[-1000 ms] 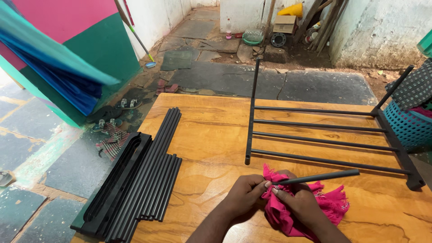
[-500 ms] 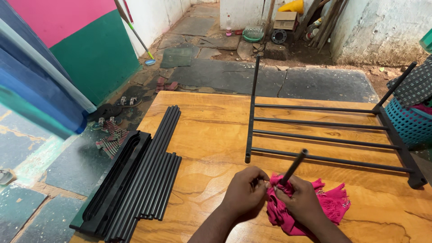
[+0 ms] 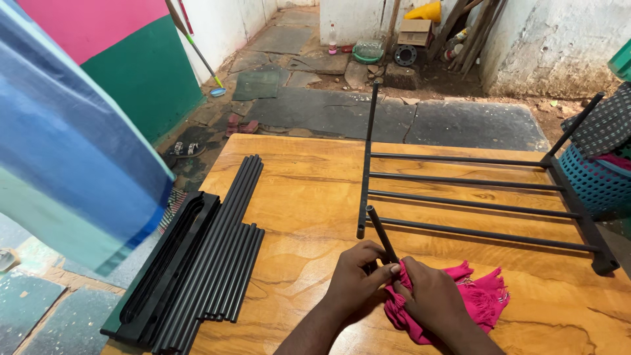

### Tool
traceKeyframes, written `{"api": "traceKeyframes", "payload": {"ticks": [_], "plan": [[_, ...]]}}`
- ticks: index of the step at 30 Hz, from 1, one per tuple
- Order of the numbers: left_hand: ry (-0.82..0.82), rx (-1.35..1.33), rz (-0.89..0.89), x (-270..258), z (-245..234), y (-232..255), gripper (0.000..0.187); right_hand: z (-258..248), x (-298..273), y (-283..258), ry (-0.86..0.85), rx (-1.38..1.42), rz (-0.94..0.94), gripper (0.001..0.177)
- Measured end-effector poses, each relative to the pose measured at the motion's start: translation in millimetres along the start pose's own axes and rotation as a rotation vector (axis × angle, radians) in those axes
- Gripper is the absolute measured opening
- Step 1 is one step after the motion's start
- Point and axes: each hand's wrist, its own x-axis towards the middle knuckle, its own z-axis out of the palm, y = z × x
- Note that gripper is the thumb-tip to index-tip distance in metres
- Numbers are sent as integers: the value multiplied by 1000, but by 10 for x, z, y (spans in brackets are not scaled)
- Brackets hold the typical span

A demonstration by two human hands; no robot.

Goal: The person wipes black metal rods with a pink cloth and inserts them into a partially assembled metal frame on a wooden table. The person handles rods one at a time, wiping each before placing it into the frame.

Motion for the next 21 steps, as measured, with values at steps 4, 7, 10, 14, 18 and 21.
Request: {"api": "traceKeyframes", "payload": {"ticks": [4,7,10,14,18,21], "plan": [[30,33,25,7,3,-12,17,2,15,-18,12,31,-10,33],[46,-103,19,22,25,-97,15,-29,18,-30,32,112,-12,31],[174,-260,-202,96,8,-193,17,-72,21,-61,27,205,20,29],[370,-315,-191,236,-259,-251,23,-136,-4,-84,15,306,6,27],[418,-347,-81,248,-387,-244,22,-168,13,-100,-12,341,62,27],[517,-240,18,226,-303,-182,24,-157,22,-112,-15,347,92,28]]}}
